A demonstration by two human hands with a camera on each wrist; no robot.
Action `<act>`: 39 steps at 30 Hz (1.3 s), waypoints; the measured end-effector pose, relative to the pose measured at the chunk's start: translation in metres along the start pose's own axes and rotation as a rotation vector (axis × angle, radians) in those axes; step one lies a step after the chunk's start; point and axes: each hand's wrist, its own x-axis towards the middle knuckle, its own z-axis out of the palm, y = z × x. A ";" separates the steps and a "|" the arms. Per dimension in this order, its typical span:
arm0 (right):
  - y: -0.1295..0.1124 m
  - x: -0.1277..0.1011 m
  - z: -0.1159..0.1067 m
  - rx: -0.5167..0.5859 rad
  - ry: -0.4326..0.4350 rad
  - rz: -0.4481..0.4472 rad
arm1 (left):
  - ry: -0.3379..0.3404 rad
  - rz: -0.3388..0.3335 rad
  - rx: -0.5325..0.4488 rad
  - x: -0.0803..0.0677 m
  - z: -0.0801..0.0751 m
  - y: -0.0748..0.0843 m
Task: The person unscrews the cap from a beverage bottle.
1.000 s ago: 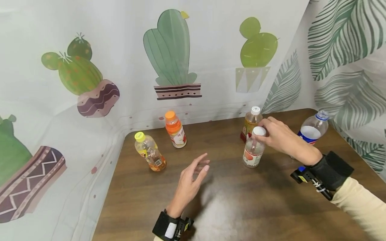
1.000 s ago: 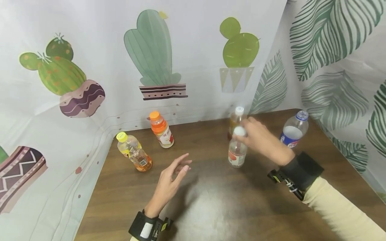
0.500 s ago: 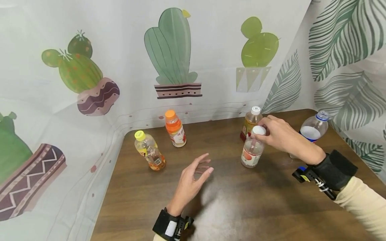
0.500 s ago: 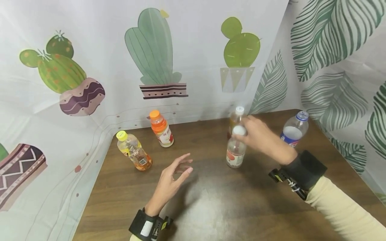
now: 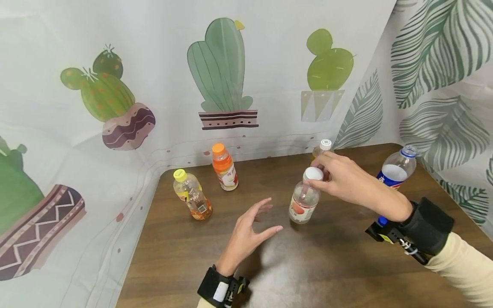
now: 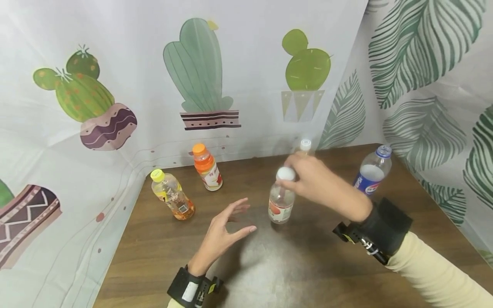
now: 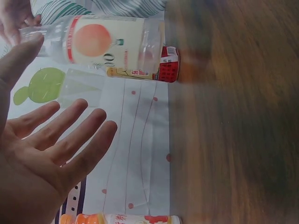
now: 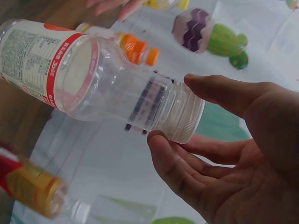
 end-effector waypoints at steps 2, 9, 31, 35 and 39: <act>-0.007 0.000 0.002 0.009 0.008 -0.022 | -0.003 -0.004 0.018 0.000 0.001 0.000; -0.029 0.001 0.009 0.048 0.008 -0.100 | -0.050 -0.057 0.069 0.001 0.008 0.001; -0.052 0.002 0.023 0.072 -0.049 -0.163 | -0.056 -0.050 -0.018 0.001 0.015 -0.005; -0.053 0.000 0.019 -0.054 -0.043 -0.154 | -0.037 -0.063 -0.012 0.001 0.016 -0.005; -0.055 0.001 0.019 -0.100 -0.022 -0.139 | -0.027 -0.064 -0.008 0.001 0.017 -0.003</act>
